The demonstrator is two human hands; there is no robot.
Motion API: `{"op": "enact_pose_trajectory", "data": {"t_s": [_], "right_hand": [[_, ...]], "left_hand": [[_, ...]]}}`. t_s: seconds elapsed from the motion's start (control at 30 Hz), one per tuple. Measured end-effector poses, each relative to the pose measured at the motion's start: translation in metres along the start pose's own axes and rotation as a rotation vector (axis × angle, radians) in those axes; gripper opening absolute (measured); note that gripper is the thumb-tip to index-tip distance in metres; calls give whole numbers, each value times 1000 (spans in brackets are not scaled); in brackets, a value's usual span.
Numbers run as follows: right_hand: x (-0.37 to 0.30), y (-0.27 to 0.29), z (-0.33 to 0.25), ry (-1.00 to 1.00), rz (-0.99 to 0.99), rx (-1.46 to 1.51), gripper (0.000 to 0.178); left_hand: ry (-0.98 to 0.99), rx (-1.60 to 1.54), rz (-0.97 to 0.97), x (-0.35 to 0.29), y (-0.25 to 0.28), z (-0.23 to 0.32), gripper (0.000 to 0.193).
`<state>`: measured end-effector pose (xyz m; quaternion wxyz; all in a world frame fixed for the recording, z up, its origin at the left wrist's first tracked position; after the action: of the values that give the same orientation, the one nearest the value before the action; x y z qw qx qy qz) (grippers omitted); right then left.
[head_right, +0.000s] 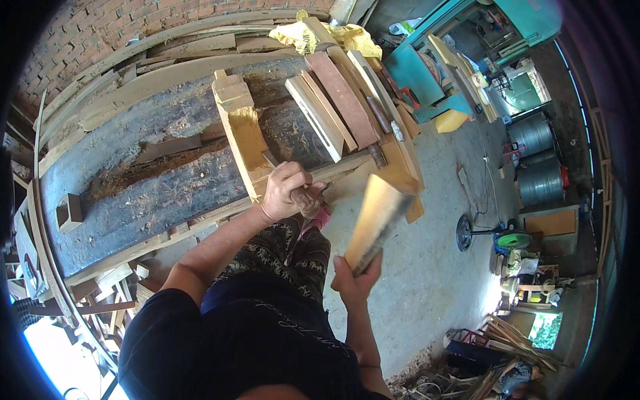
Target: Chisel a mortise hole into a wooden beam using a chisel and a wooden block as a mallet.
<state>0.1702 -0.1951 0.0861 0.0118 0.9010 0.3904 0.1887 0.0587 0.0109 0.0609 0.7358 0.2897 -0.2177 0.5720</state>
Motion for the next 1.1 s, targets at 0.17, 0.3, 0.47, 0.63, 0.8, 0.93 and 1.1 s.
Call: {"op": "enact_pose_trajectory", "data": {"t_s": [0.17,0.3,0.47,0.63,0.8,0.93,1.1], "right_hand": [[23,7,-62,575,92,267,51],[12,-14,-2,341,-249,-325,51],[12,-10,-13,107,-111,12,41],[5,2,-2,563,-256,-241,43],[4,-11,14,52,-202,-167,50],[13,-7,-26,297,-42,167,45],[-2,-29,45,-82,-358,-337,46]], "left_hand": [[167,-51,-3,9,-7,-6,31],[132,-84,22,14,-5,-1,26],[194,-93,44,5,0,-8,27],[186,-83,25,6,-6,-2,29],[132,-31,-7,-2,-13,-9,28],[145,-21,-12,-10,-14,-8,28],[81,147,-50,-6,-11,-25,28]]}}
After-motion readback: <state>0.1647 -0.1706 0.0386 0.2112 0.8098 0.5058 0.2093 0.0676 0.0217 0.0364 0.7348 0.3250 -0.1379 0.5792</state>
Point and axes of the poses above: each hand's wrist, its own x-axis towards the middle knuckle, its own y-axis out of the back of the hand, z = x × y, the point moved 6 cm from there along x, towards the middle knuckle, and after that the axes turned 14 degrees about y, right-handed, at the moved point
